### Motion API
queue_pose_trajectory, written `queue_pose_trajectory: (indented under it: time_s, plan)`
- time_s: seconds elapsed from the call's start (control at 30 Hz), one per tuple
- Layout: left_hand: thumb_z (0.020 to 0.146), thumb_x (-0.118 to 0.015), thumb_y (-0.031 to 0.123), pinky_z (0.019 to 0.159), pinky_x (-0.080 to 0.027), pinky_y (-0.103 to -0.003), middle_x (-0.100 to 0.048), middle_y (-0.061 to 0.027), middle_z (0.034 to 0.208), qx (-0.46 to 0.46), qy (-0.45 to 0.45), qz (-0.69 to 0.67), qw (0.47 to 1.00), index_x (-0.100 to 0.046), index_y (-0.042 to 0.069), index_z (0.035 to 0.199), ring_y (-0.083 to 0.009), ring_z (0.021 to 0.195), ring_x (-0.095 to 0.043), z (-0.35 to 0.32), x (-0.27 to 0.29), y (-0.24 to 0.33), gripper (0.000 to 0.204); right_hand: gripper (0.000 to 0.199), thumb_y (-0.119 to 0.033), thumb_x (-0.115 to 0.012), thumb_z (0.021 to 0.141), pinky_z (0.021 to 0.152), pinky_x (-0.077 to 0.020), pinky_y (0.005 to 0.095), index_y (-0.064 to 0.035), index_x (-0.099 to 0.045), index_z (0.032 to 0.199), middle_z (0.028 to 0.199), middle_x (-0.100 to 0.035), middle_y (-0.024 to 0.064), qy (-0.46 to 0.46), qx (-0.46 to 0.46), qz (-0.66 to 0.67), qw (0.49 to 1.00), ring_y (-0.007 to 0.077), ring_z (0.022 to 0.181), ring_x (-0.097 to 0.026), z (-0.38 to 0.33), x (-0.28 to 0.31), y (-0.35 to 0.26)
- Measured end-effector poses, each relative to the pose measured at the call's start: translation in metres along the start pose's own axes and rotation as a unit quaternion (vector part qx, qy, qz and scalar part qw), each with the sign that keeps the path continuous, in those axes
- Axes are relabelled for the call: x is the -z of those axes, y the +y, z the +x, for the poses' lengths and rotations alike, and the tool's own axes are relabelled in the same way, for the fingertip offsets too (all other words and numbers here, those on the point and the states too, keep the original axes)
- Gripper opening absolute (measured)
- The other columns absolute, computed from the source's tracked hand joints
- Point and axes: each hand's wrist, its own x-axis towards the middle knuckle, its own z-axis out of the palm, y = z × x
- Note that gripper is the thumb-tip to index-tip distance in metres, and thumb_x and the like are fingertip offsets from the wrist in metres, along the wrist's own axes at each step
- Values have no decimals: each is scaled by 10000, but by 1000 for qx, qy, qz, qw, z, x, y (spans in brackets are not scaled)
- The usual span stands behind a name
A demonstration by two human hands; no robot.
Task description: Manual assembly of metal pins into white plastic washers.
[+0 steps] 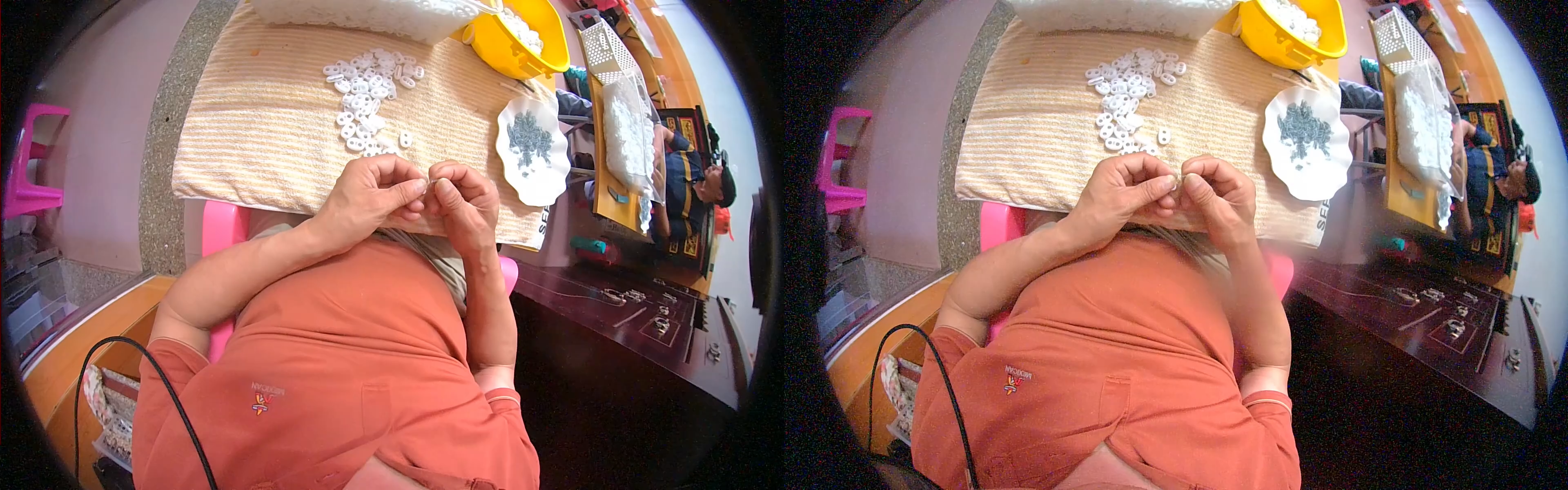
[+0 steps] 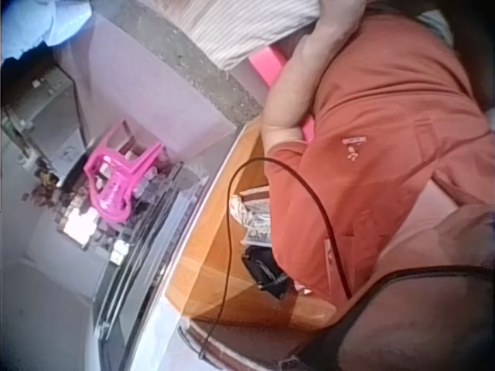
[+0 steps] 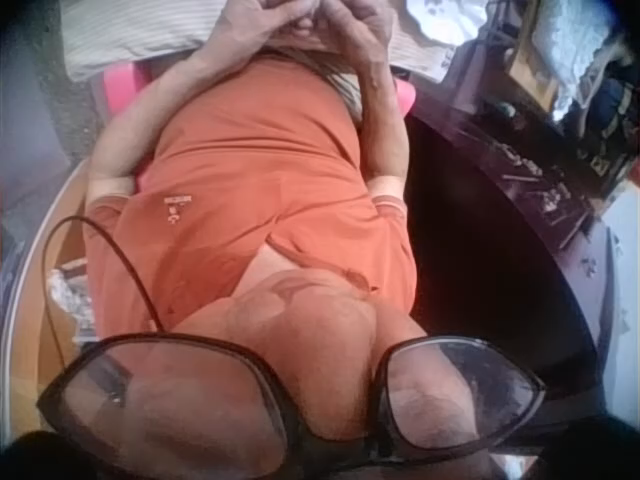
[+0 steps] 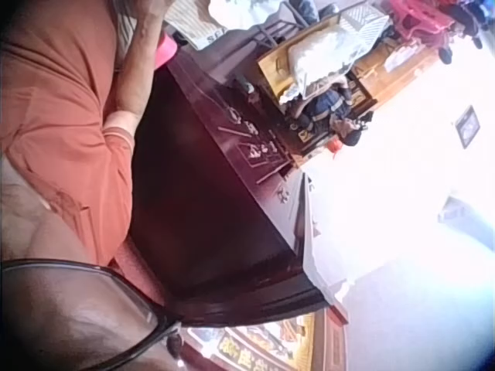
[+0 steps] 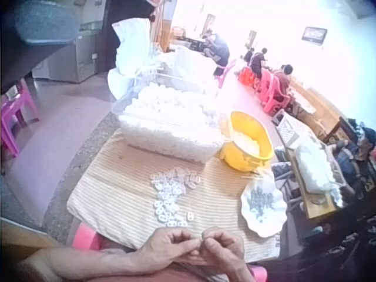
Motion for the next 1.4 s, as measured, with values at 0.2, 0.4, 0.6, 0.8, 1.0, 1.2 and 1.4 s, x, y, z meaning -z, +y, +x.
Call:
queue_pose_trajectory:
  time_s: [0.2,0.4,0.6,0.8,1.0,1.2,1.4]
  plan:
    - [908,-620,65,687,-550,-201,-646,-45,872,-17,14,-34,999,-603,0,1014,-72,754,-624,2,2,-1,126,108,-48,-613,908,634,-471,210,27,-607,985,943,-608,51,12,-8,6,1000,80,705,-554,1,-1,0]
    - [899,-628,52,695,-552,-200,-645,-42,869,-14,14,-32,999,-608,1,1006,-75,762,-628,1,1,-1,120,103,-50,-625,901,636,-469,201,21,-617,974,933,-612,34,16,-13,-1,1000,68,710,-552,0,0,3]
    - [894,-639,56,689,-549,-200,-643,-41,866,-16,10,-38,999,-612,-3,982,-74,758,-625,0,0,1,109,96,-53,-631,898,678,-471,198,19,-620,962,944,-612,26,15,-1,-36,999,65,766,-561,0,-3,0]
    - [885,-653,65,688,-546,-207,-638,-39,848,-11,14,-42,999,-601,6,954,-82,747,-623,1,0,1,104,86,-48,-622,903,718,-469,198,21,-619,953,951,-613,26,-7,14,-66,998,67,820,-568,2,-1,0]
    - [869,-654,36,680,-538,-213,-611,-47,841,-21,27,-46,998,-553,11,911,-96,740,-615,0,-4,5,112,74,-4,-589,909,721,-509,227,33,-611,969,903,-628,48,-14,-16,-5,1000,97,790,-605,-1,-10,-12]
    - [870,-639,13,659,-540,-210,-612,-53,829,-36,27,-22,999,-556,-4,900,-98,730,-613,-3,-3,5,90,105,-70,-611,914,719,-486,224,27,-624,952,946,-621,58,-26,0,-52,998,93,799,-589,-3,-6,-3]
    - [883,-622,13,667,-544,-227,-624,-66,827,-78,7,-7,997,-558,-13,937,-106,725,-613,-2,-4,3,87,126,-103,-602,930,696,-497,231,22,-605,935,845,-637,45,-13,-12,-62,998,99,763,-602,-2,-8,-3]
